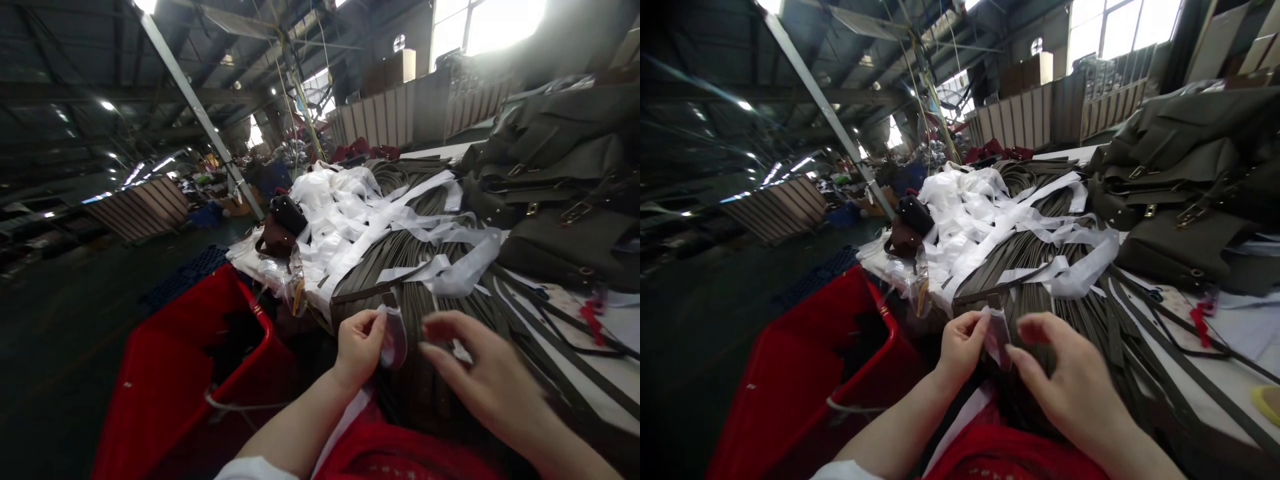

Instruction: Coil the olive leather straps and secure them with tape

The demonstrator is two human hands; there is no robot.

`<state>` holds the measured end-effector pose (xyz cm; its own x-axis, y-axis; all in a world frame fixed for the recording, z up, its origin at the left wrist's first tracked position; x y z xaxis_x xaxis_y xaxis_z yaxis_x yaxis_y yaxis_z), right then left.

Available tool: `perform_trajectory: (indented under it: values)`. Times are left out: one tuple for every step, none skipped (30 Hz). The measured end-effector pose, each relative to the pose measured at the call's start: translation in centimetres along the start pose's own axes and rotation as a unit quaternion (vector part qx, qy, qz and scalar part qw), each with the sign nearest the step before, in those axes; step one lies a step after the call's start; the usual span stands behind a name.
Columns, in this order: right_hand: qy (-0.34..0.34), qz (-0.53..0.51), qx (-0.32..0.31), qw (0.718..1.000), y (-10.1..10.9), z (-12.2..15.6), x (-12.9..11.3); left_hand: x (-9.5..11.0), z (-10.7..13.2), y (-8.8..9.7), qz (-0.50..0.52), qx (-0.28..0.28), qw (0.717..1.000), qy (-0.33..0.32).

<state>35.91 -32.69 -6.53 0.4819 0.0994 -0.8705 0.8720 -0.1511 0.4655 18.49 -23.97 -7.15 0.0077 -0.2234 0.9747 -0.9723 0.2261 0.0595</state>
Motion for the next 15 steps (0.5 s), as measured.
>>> perform_trajectory:
  values:
    - [0.001, -0.025, -0.01, 1.0, -1.3, -0.6, 0.5, 0.1, 0.6, -0.2, 0.012, -0.011, 1.0, 0.012]
    - [0.003, -0.063, -0.038, 0.997, -2.7, -0.9, 1.1, 0.2, 1.0, -0.4, 0.017, -0.022, 0.999, 0.02]
    - [-0.003, -0.103, -0.067, 0.992, -4.0, -0.9, 1.8, 0.2, 1.4, -0.5, 0.013, -0.032, 0.999, 0.023]
    - [-0.017, -0.142, -0.097, 0.985, -5.2, -0.6, 2.5, 0.3, 1.7, -0.5, -0.001, -0.036, 0.999, 0.016]
    - [-0.04, -0.172, -0.125, 0.976, -6.2, -0.1, 3.2, 0.4, 1.8, -0.4, -0.024, -0.038, 0.999, 0.001]
    - [-0.067, -0.191, -0.143, 0.969, -7.0, 0.5, 3.8, 0.5, 1.9, -0.2, -0.053, -0.043, 0.998, -0.017]
    - [-0.092, -0.203, -0.157, 0.962, -7.5, 1.0, 4.3, 0.5, 1.9, 0.0, -0.085, -0.055, 0.994, -0.036]
    - [-0.11, -0.21, -0.168, 0.957, -7.7, 1.5, 4.6, 0.4, 1.8, 0.1, -0.117, -0.078, 0.989, -0.054]
    - [-0.118, -0.214, -0.176, 0.954, -7.8, 1.9, 4.7, 0.3, 1.8, 0.2, -0.148, -0.11, 0.98, -0.068]
    - [-0.12, -0.214, -0.178, 0.953, -7.8, 2.1, 4.8, 0.1, 1.9, 0.3, -0.175, -0.144, 0.971, -0.079]
    - [-0.118, -0.209, -0.177, 0.954, -7.6, 2.2, 4.8, -0.2, 1.9, 0.3, -0.197, -0.174, 0.961, -0.086]
    - [-0.116, -0.201, -0.173, 0.957, -7.5, 2.1, 4.8, -0.4, 2.0, 0.3, -0.215, -0.193, 0.953, -0.093]
    - [-0.114, -0.192, -0.17, 0.96, -7.4, 2.0, 4.8, -0.7, 2.1, 0.3, -0.23, -0.2, 0.947, -0.1]
    - [-0.112, -0.182, -0.167, 0.962, -7.3, 1.9, 4.8, -1.0, 2.2, 0.3, -0.24, -0.201, 0.944, -0.108]
    - [-0.11, -0.173, -0.166, 0.964, -7.3, 1.8, 4.9, -1.3, 2.2, 0.3, -0.248, -0.201, 0.941, -0.116]
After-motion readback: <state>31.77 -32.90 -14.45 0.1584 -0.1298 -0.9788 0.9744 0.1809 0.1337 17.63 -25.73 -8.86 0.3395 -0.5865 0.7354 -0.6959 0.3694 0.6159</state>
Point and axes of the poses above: each hand's wrist, its own z-axis away from the middle knuckle, its own y-axis out of the back of the hand, x = y × z, the point moved 2 cm from there along -z, towards the middle knuckle, and after that the axes turned 9 degrees about z, right-handed, at the moved point
